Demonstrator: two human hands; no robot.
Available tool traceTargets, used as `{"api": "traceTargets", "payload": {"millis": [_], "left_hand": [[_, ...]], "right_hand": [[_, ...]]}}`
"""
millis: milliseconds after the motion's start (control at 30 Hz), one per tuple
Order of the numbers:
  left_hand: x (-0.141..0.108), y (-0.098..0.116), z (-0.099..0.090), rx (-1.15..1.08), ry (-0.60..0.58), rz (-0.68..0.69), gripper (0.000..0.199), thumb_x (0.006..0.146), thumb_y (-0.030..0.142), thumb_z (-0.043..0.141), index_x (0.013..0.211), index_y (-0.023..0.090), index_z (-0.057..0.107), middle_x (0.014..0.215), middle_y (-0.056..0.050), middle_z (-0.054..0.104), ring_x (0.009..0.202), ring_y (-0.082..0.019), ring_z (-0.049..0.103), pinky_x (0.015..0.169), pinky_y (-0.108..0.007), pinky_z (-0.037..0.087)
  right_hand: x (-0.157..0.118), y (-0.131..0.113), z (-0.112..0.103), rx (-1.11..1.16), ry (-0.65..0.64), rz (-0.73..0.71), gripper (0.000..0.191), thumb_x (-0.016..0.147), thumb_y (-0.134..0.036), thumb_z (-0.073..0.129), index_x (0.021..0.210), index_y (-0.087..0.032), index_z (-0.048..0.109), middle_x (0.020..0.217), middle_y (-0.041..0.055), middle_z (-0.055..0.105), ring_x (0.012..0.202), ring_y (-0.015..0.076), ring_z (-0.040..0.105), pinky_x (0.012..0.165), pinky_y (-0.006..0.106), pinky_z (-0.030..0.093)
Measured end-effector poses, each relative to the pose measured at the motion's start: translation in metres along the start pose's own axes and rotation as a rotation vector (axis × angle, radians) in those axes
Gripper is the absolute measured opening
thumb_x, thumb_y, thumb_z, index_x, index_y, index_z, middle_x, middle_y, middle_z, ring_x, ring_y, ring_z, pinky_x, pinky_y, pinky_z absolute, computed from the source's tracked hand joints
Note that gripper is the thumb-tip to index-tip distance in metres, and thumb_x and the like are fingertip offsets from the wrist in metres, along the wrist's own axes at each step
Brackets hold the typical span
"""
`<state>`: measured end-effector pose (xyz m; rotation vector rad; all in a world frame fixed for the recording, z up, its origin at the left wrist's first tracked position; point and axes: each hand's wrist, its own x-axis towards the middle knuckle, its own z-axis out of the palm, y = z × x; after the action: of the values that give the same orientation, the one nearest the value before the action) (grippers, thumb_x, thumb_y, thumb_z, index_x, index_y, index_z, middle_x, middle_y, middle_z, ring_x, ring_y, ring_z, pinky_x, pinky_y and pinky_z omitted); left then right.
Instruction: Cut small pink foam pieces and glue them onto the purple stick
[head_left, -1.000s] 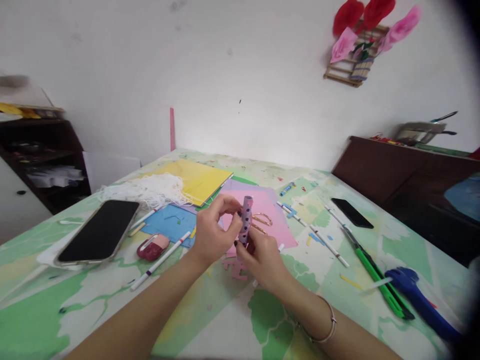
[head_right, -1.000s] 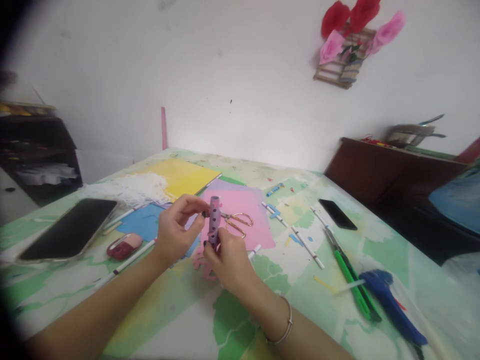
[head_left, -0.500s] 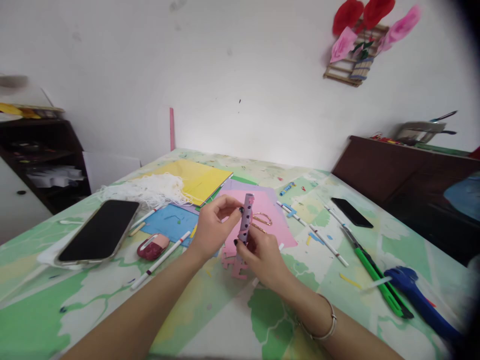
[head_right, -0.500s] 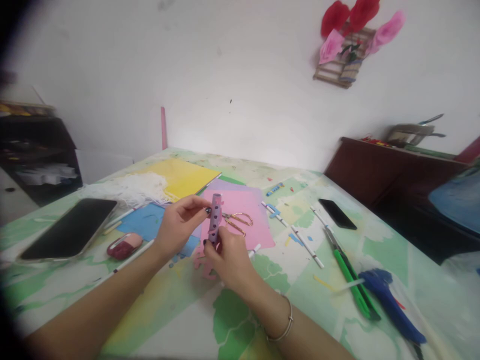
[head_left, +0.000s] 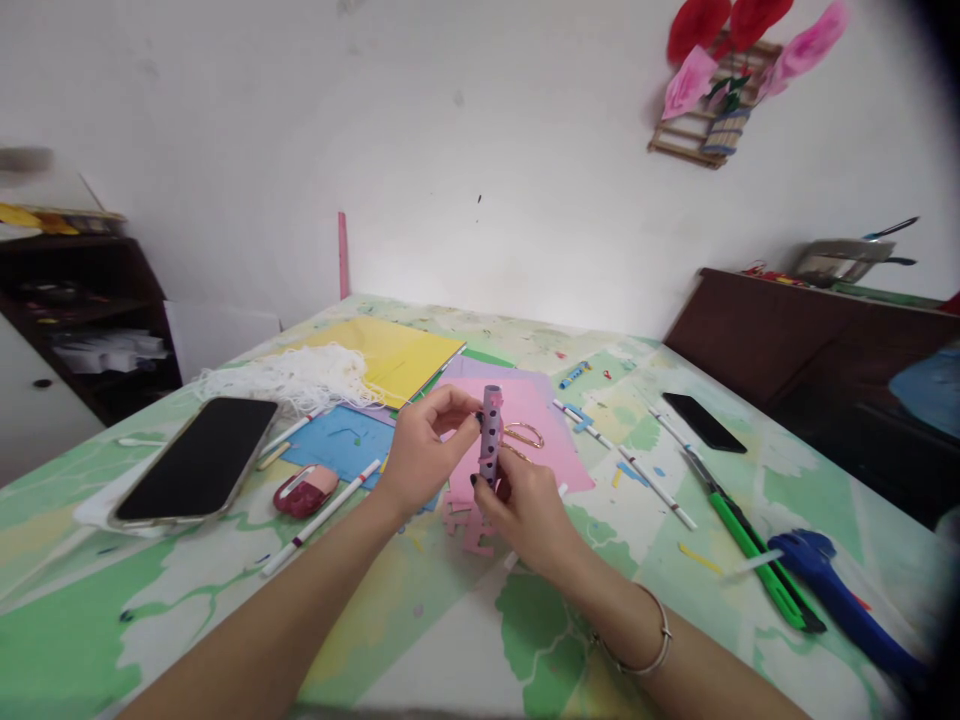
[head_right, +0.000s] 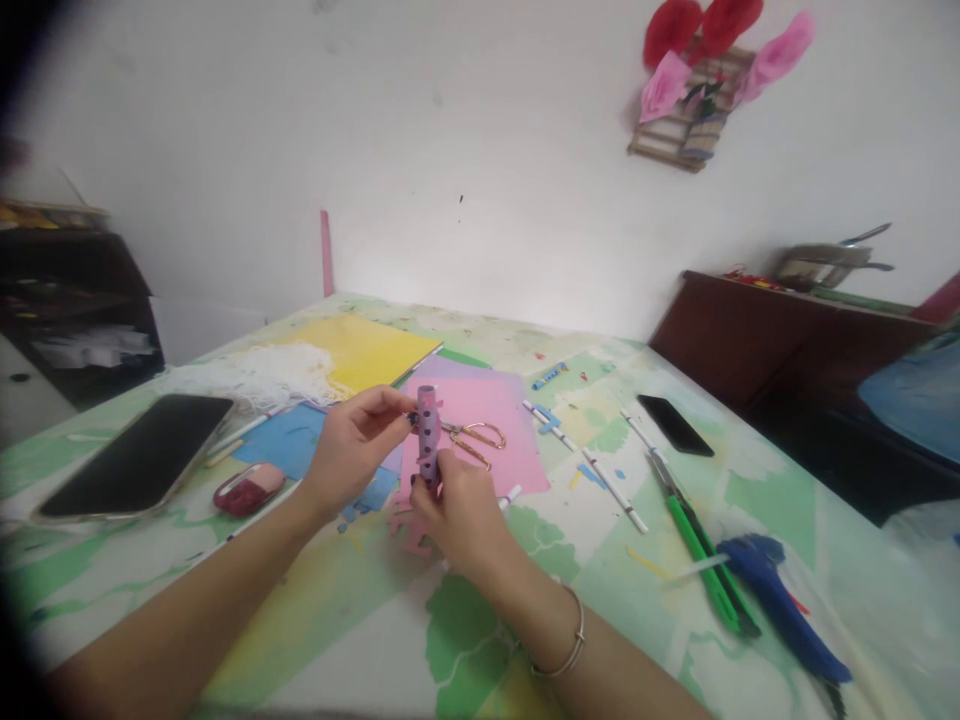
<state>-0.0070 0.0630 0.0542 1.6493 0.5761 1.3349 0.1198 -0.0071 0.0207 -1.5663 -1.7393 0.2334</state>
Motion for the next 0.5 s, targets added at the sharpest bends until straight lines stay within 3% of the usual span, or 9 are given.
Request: {"api": "traceTargets", "payload": {"millis": [300,500], "left_hand": [[0.0004,0.0013,-0.0007,0.015,0.0,0.008,0.005,0.074,0.014,0.06,0.077,0.015,0.063,0.074,0.0,0.065,0.071,-0.012,0.063,0.07,-0.024,0.053],[0.0009,-0.0014,0.0,0.066,-0.015,0.083,0.007,0.075,0.013,0.058,0.08,0.015,0.062,0.077,-0.003,0.065,0.074,-0.015,0.065,0.072,-0.028,0.055]], "right_hand": [[0.0001,0.0051,0.0004,-0.105,0.043,-0.066,0.006,0.08,-0.019,0.047,0.074,-0.019,0.045,0.059,-0.0024,0.05,0.049,0.0105,0.041,0.05,0.023,0.028],[0.0011,0.0037,0.0012,-0.12,0.073,-0.036,0.012,0.078,-0.018,0.048,0.069,-0.02,0.04,0.057,-0.0031,0.048,0.048,0.0099,0.04,0.05,0.022,0.027]]}}
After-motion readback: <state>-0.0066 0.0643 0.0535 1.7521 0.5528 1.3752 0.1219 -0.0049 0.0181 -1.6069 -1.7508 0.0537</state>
